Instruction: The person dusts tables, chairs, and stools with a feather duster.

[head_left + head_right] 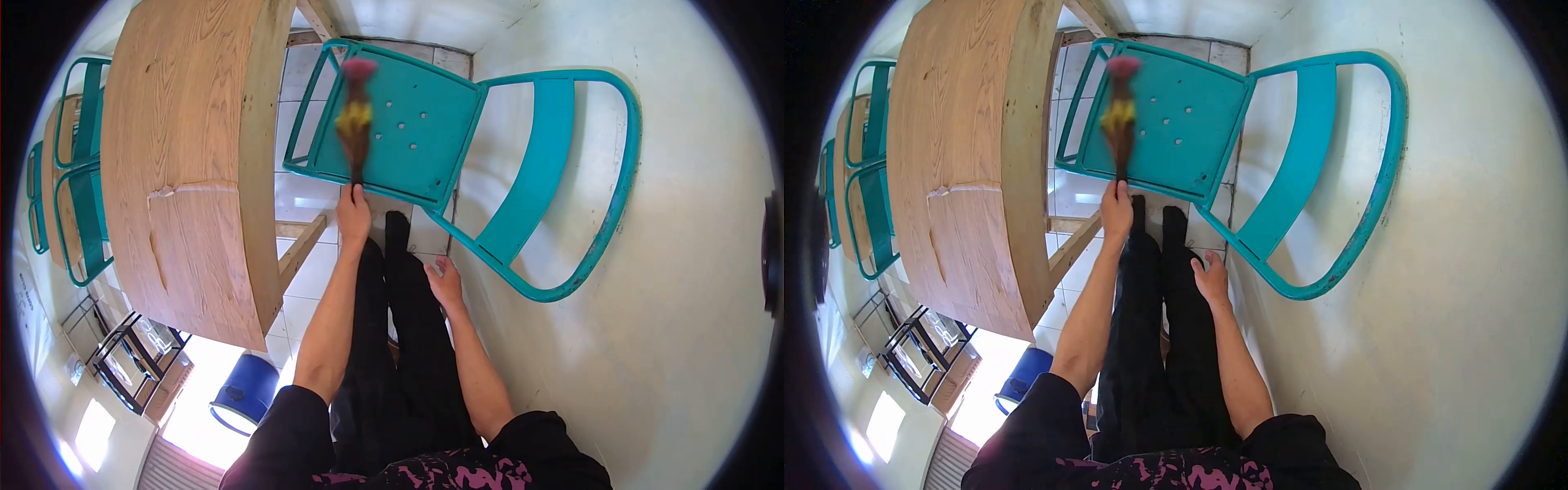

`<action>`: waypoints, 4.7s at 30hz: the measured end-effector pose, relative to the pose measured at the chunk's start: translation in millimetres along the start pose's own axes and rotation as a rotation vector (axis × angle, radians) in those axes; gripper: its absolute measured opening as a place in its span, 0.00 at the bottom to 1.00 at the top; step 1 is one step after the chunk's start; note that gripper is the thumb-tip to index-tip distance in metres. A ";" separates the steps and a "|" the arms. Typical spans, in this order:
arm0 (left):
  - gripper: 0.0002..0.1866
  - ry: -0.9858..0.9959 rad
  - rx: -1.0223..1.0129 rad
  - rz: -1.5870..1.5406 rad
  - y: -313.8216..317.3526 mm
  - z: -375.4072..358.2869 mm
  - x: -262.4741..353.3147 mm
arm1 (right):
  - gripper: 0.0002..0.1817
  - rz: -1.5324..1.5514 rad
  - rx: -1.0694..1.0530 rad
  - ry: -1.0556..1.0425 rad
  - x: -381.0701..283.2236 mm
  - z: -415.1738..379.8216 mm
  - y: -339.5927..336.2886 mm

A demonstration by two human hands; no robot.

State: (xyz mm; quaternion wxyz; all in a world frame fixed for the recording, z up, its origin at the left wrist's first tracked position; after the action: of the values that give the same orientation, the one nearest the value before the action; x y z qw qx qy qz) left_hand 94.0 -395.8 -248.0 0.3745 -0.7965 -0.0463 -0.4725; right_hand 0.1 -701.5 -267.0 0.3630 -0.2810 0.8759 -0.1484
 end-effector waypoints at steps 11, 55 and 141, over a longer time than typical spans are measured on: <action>0.16 0.004 -0.043 0.015 -15.9 -36.0 -12.5 | 0.28 0.056 -0.047 0.035 5.8 6.0 7.5; 0.18 -0.074 -0.255 0.155 -64.9 -149.9 -47.8 | 0.19 0.329 -0.223 0.081 -13.1 9.9 11.9; 0.14 -0.305 -0.103 -0.097 -53.1 -120.1 -62.9 | 0.13 0.190 -0.331 0.180 0.6 7.0 25.5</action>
State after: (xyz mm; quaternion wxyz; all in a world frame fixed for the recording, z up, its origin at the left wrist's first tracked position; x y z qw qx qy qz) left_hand -49.5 -417.1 -235.3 0.2985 -0.8740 -0.1170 -0.3652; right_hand -5.1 -681.9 -284.0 0.2443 -0.2385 0.9399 0.0080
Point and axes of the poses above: each hand's wrist, its own z-axis towards the middle knuckle, its own y-axis out of the palm, x = y × z, the point moved 7 cm from there along z, towards the middle knuckle, and after that the axes turned 1 degree about -z, right-handed, at the moved point
